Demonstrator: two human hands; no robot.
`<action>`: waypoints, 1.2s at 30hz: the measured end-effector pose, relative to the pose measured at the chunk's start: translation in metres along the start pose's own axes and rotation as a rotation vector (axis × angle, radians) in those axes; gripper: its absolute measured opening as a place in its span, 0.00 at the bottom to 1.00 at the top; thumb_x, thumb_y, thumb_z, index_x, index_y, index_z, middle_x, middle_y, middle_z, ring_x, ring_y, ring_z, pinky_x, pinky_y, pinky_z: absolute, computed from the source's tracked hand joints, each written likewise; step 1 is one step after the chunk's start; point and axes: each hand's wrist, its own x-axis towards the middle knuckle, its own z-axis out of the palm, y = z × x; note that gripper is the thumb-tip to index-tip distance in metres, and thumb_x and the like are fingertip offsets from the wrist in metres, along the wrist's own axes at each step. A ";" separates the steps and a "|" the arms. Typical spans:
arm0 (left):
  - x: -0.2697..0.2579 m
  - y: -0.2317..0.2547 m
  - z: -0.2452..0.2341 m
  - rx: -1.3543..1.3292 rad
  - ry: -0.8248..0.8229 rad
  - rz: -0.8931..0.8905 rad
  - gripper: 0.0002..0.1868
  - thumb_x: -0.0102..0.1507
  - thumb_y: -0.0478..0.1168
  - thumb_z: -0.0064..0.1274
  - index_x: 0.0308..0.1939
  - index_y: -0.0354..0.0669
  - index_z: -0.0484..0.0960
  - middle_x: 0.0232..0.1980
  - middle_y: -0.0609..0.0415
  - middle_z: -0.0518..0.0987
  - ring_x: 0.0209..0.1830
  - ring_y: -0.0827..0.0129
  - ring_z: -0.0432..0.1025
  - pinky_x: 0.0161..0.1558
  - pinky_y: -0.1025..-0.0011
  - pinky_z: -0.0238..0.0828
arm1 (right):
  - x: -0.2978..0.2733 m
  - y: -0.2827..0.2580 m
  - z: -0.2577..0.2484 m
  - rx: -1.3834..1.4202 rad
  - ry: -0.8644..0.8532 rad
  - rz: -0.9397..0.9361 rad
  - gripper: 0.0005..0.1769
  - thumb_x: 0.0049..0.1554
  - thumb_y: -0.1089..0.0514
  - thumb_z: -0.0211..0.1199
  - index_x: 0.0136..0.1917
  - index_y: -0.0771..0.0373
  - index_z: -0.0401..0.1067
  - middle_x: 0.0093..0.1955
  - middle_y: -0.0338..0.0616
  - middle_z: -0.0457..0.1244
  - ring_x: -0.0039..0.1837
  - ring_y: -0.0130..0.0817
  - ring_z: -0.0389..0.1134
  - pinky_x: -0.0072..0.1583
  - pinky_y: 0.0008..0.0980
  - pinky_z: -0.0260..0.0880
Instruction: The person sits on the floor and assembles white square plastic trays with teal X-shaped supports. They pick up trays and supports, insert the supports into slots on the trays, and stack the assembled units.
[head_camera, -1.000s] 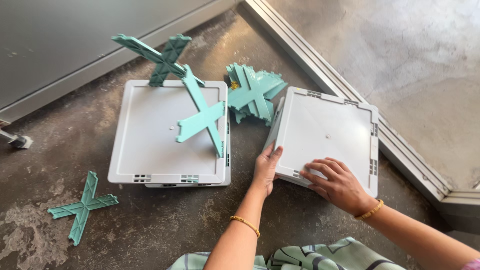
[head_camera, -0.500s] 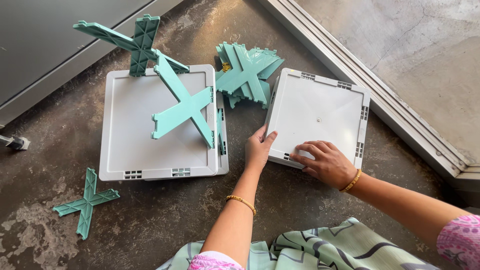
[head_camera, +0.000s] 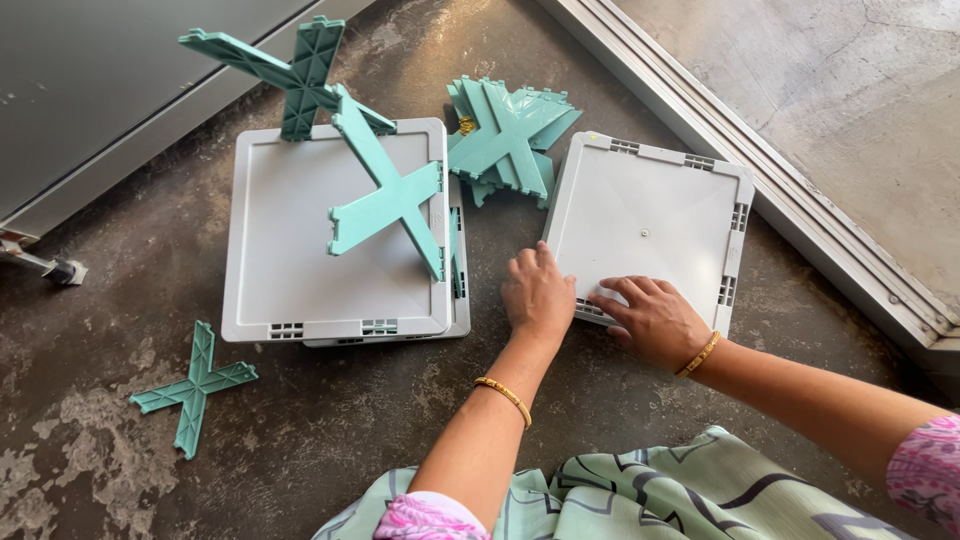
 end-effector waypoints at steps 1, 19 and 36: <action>-0.003 0.001 -0.002 -0.017 0.001 0.054 0.38 0.63 0.51 0.57 0.70 0.33 0.65 0.65 0.40 0.71 0.63 0.53 0.68 0.56 0.60 0.71 | 0.002 0.000 0.002 0.042 0.032 -0.005 0.29 0.55 0.48 0.63 0.70 0.46 0.69 0.68 0.41 0.61 0.69 0.41 0.61 0.68 0.45 0.62; -0.139 -0.139 -0.244 -0.236 0.540 0.998 0.31 0.71 0.55 0.51 0.72 0.44 0.64 0.74 0.48 0.67 0.76 0.49 0.65 0.79 0.49 0.59 | 0.091 -0.165 -0.233 0.958 0.184 -0.514 0.20 0.58 0.57 0.58 0.64 0.58 0.70 0.66 0.46 0.67 0.68 0.41 0.69 0.70 0.45 0.67; -0.144 -0.450 -0.082 0.009 0.177 -0.646 0.40 0.63 0.48 0.60 0.74 0.44 0.59 0.79 0.46 0.57 0.72 0.47 0.61 0.66 0.54 0.64 | 0.175 -0.295 -0.122 1.544 -0.018 -0.006 0.17 0.62 0.67 0.55 0.64 0.67 0.72 0.66 0.46 0.67 0.68 0.34 0.68 0.70 0.34 0.68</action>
